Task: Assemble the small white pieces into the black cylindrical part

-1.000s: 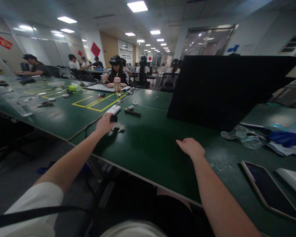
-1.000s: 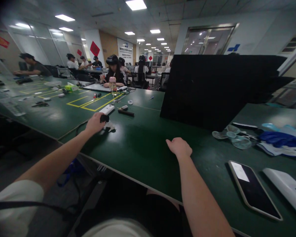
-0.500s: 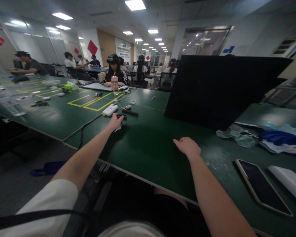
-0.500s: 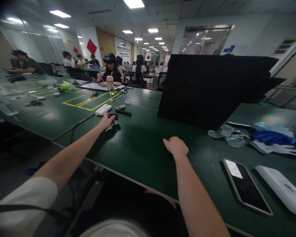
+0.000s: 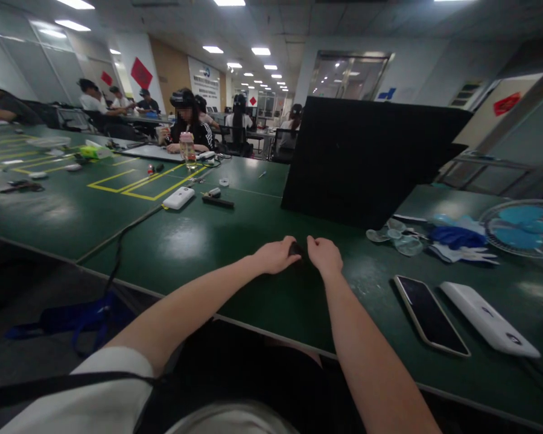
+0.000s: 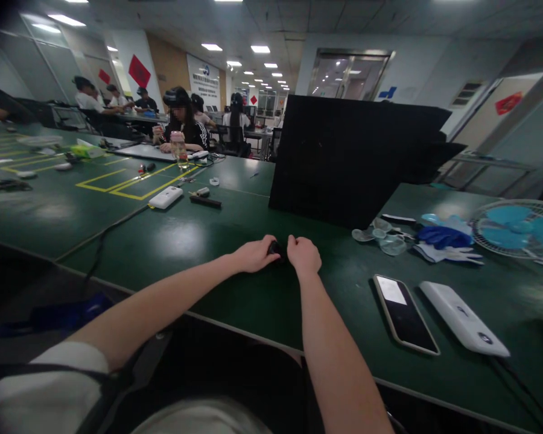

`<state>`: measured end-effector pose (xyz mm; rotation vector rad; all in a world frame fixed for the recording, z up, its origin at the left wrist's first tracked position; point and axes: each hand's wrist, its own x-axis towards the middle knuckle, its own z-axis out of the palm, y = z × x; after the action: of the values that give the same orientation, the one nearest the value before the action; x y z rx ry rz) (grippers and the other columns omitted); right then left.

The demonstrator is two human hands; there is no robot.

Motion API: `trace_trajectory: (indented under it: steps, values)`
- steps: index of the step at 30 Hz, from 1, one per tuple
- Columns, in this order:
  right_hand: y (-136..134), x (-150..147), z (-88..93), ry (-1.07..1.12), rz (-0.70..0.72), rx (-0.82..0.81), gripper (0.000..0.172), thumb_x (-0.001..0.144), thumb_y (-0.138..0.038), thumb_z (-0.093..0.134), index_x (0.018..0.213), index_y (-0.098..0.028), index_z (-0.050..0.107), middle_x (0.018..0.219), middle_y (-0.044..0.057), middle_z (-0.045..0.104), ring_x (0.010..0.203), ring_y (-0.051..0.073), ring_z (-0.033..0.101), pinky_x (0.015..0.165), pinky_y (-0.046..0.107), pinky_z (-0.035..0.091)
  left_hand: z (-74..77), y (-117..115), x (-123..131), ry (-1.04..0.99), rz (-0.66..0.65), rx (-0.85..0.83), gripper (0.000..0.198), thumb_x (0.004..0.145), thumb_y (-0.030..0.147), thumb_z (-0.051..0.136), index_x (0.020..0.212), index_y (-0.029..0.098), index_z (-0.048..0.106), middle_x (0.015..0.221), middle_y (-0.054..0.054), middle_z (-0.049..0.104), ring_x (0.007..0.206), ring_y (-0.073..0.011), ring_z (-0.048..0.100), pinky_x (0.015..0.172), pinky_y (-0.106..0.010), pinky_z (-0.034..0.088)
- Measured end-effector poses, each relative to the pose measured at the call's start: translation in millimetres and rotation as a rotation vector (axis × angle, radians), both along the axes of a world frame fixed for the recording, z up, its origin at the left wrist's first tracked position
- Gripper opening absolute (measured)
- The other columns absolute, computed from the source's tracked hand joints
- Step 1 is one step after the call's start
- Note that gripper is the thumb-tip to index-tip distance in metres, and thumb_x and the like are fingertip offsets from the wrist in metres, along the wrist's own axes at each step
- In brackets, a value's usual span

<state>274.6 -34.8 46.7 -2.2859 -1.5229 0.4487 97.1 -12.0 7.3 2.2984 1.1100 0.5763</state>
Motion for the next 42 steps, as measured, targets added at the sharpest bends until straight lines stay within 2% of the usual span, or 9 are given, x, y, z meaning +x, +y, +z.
trace_trajectory:
  steps: [3,6,9,14,17,21,25,31,42]
  values:
    - [0,0,4.2,-0.014,-0.016,0.07,0.049,0.102,-0.052,0.033,0.085,-0.021,0.068,0.091,0.011,0.073,0.08,0.022,0.067,0.068,0.031,0.047,2.3,-19,32,-0.01,-0.061,0.018,0.056,0.094,0.058,0.048,0.134,0.019,0.046,0.114,-0.018,0.07,0.1,-0.032,0.071,0.09,-0.046,0.054]
    - [-1,0,10.5,-0.004,-0.031,0.121,0.052,0.101,-0.053,0.032,0.084,-0.022,0.069,0.093,0.011,0.073,0.081,0.022,0.067,0.067,0.031,0.046,6.8,-25,34,-0.05,-0.074,0.137,0.051,0.094,0.056,0.05,0.128,0.019,0.05,0.136,-0.018,0.061,0.129,-0.0347,0.057,0.11,-0.052,0.043]
    - [-4,-4,15.1,-0.005,-0.002,0.113,0.057,0.1,-0.061,0.03,0.084,-0.022,0.069,0.09,0.01,0.073,0.079,0.022,0.067,0.064,0.031,0.046,10.5,-17,5,-0.117,0.073,0.267,0.044,0.095,0.05,0.05,0.127,0.018,0.052,0.149,-0.016,0.05,0.146,-0.0335,0.039,0.121,-0.054,0.03]
    - [-10,-22,6.9,-0.053,0.201,-0.058,0.055,0.088,-0.073,0.048,0.097,-0.023,0.07,0.092,0.01,0.073,0.076,0.023,0.067,0.06,0.031,0.049,8.3,7,-67,-0.211,0.46,0.233,0.044,0.098,0.046,0.046,0.13,0.014,0.048,0.13,-0.019,0.061,0.124,-0.0302,0.058,0.107,-0.046,0.045]
    - [-11,-33,-3.7,-0.175,0.306,-0.078,0.043,0.085,-0.061,0.063,0.103,-0.022,0.071,0.104,0.01,0.072,0.085,0.024,0.068,0.065,0.033,0.051,6.0,10,-91,-0.176,0.565,0.071,0.05,0.099,0.048,0.045,0.137,0.016,0.04,0.12,-0.017,0.067,0.108,-0.0294,0.067,0.096,-0.043,0.051]
    - [-12,-36,-9.0,-0.198,0.336,-0.014,0.03,0.089,-0.038,0.064,0.112,-0.021,0.071,0.113,0.01,0.071,0.094,0.024,0.067,0.072,0.034,0.052,6.1,1,-87,-0.152,0.475,0.027,0.052,0.097,0.044,0.052,0.141,0.021,0.037,0.122,-0.014,0.068,0.104,-0.0268,0.07,0.092,-0.039,0.052]
    - [-15,-34,-3.3,-0.041,0.363,0.23,0.033,0.09,-0.038,0.064,0.118,-0.022,0.068,0.111,0.007,0.072,0.089,0.022,0.067,0.073,0.034,0.052,3.7,-6,-76,-0.114,0.348,0.039,0.053,0.093,0.037,0.059,0.141,0.024,0.041,0.121,-0.011,0.07,0.105,-0.0268,0.07,0.092,-0.038,0.053]
    - [-20,-53,-5.4,0.089,0.712,0.601,0.013,0.09,-0.033,0.066,0.088,-0.022,0.07,0.108,0.004,0.072,0.096,0.021,0.064,0.082,0.036,0.051,-1.2,-5,-77,-0.047,0.25,0.05,0.052,0.086,0.04,0.066,0.134,0.026,0.05,0.109,-0.007,0.073,0.096,-0.0251,0.071,0.084,-0.036,0.055]
    - [-16,-61,-17.2,-0.066,0.715,0.484,0.021,0.097,-0.033,0.057,0.097,-0.022,0.075,0.113,0.008,0.066,0.103,0.024,0.06,0.084,0.039,0.051,-4.7,-3,-78,-0.099,0.146,0.073,0.049,0.085,0.04,0.065,0.13,0.025,0.053,0.095,-0.003,0.074,0.085,-0.0214,0.071,0.078,-0.033,0.055]
